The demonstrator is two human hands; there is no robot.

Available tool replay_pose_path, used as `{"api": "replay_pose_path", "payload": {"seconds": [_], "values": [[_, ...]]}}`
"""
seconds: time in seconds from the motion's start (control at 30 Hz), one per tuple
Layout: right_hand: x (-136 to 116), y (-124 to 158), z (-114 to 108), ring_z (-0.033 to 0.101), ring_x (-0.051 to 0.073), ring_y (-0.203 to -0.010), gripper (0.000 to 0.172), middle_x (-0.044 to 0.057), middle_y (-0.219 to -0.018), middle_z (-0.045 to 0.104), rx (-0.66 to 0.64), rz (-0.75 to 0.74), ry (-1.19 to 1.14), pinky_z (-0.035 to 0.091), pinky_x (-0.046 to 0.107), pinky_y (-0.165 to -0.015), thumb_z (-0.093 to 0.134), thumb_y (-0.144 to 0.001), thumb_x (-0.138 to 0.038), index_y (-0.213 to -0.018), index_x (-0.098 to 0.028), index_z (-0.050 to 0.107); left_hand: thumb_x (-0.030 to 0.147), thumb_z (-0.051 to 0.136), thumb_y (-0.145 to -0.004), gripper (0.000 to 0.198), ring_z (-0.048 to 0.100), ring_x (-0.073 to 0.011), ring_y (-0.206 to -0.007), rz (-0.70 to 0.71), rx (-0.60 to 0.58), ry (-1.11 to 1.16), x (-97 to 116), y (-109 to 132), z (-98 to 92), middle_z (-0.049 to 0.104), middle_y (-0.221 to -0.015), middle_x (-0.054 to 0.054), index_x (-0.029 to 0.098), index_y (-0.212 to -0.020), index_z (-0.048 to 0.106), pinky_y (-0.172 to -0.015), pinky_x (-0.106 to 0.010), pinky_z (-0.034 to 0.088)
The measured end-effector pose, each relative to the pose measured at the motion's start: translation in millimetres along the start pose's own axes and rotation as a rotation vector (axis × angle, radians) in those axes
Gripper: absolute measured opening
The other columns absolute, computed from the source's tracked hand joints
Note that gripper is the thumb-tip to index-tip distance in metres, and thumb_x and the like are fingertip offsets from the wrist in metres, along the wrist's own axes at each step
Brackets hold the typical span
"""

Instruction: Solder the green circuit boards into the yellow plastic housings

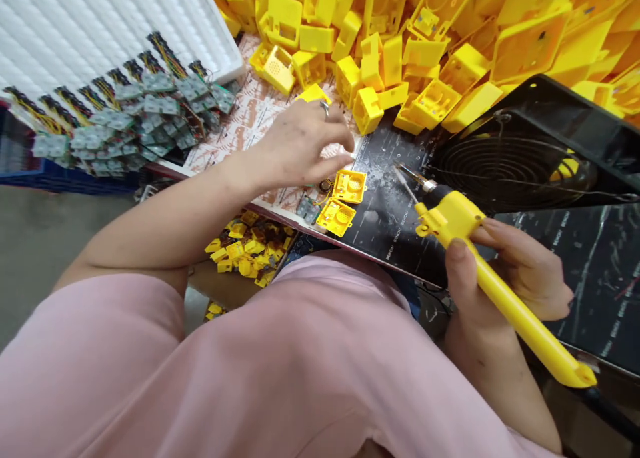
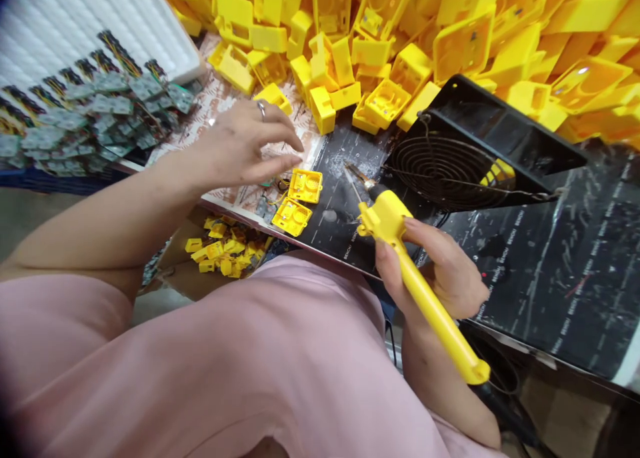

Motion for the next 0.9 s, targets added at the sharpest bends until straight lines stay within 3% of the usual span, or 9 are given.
{"api": "replay_pose_path", "payload": {"seconds": [0.13,0.23,0.33,0.4,0.5,0.6,0.7,0.8,0.9], "values": [[-7.0,-0.2,-12.4,0.079,0.021,-0.077,0.043,0.0,-0.098,0.084,0.125,-0.069,0.094,0.064,0.031,-0.064,0.091,-0.085,-0.026,-0.126,-0.027,0.079,0.046,0.061,-0.103,0.039,0.05,-0.033,-0.155,0.357,-0.158,-0.042,39.5,16.0,20.3,0.058,-0.163,-0.012,0.025,-0.132,0.077,-0.126,-0.051,0.043],[-9.3,-3.5,-9.0,0.079,0.022,-0.075,0.046,0.0,-0.098,0.084,0.101,-0.07,0.051,0.063,0.032,-0.058,0.092,-0.082,-0.023,-0.127,-0.029,0.079,0.035,0.062,-0.1,0.022,0.068,-0.0305,-0.128,0.333,-0.343,-0.092,35.8,43.6,10.2,0.076,-0.134,-0.013,0.024,-0.106,0.081,-0.107,-0.043,0.055],[-13.6,-6.7,-1.9,0.078,0.021,-0.073,0.048,0.0,-0.096,0.084,0.094,-0.133,0.005,0.066,0.032,-0.062,0.092,-0.081,-0.02,-0.127,-0.028,0.08,0.034,0.063,-0.096,0.019,0.075,-0.0224,-0.09,0.261,-0.579,0.139,11.8,70.4,-13.3,0.082,-0.096,-0.005,0.028,-0.091,0.08,-0.084,-0.033,0.058],[-16.4,-8.0,3.5,0.079,0.021,-0.073,0.05,0.0,-0.097,0.084,0.099,-0.165,-0.012,0.067,0.032,-0.065,0.092,-0.081,-0.018,-0.128,-0.028,0.079,0.034,0.057,-0.097,0.025,0.074,-0.0213,-0.087,0.147,-0.479,0.232,-17.7,64.3,-26.2,0.082,-0.096,-0.004,0.028,-0.096,0.081,-0.085,-0.033,0.058],[-20.4,-7.6,8.5,0.078,0.02,-0.073,0.054,0.0,-0.099,0.085,0.118,-0.18,-0.036,0.066,0.032,-0.065,0.093,-0.079,-0.018,-0.13,-0.029,0.079,0.04,0.057,-0.096,0.036,0.068,-0.0309,-0.12,-0.162,0.131,0.006,-80.7,28.3,-37.8,0.075,-0.13,-0.012,0.025,-0.122,0.078,-0.108,-0.049,0.053],[-21.5,-5.5,9.2,0.078,0.022,-0.073,0.053,0.001,-0.103,0.085,0.115,-0.149,-0.023,0.064,0.033,-0.061,0.094,-0.081,-0.025,-0.131,-0.029,0.078,0.059,0.07,-0.089,0.058,0.048,-0.0385,-0.147,-0.311,0.368,-0.086,-113.3,-2.0,-15.7,0.062,-0.154,-0.012,0.03,-0.139,0.071,-0.12,-0.059,0.045],[-20.6,-3.8,8.2,0.079,0.024,-0.078,0.051,0.002,-0.104,0.085,0.081,-0.142,-0.003,0.065,0.036,-0.064,0.094,-0.082,-0.032,-0.131,-0.03,0.078,0.061,0.062,-0.095,0.058,0.047,-0.0421,-0.148,-0.355,0.304,-0.092,-103.3,-13.1,4.1,0.057,-0.157,-0.017,0.024,-0.139,0.071,-0.121,-0.064,0.04],[-19.0,-4.1,7.1,0.079,0.024,-0.079,0.055,0.002,-0.103,0.084,0.079,-0.146,0.007,0.067,0.035,-0.069,0.095,-0.081,-0.038,-0.133,-0.03,0.077,0.061,0.056,-0.099,0.056,0.05,-0.0439,-0.144,-0.303,0.146,-0.128,-61.6,-1.0,11.1,0.058,-0.153,-0.021,0.02,-0.132,0.074,-0.117,-0.065,0.043],[-19.0,-6.8,4.3,0.08,0.025,-0.081,0.063,0.004,-0.105,0.083,0.135,-0.129,0.015,0.067,0.037,-0.072,0.093,-0.08,-0.052,-0.135,-0.029,0.076,0.059,0.05,-0.104,0.06,0.048,-0.0409,-0.148,-0.115,0.032,-0.138,-19.7,19.7,16.7,0.057,-0.155,-0.024,0.018,-0.143,0.069,-0.122,-0.06,0.043]]}}
Point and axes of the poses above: each hand's wrist, its own y-axis away from the middle knuckle, its own z-axis out of the palm, x = y × z, the point moved 6 cm from there along -y, towards the middle knuckle
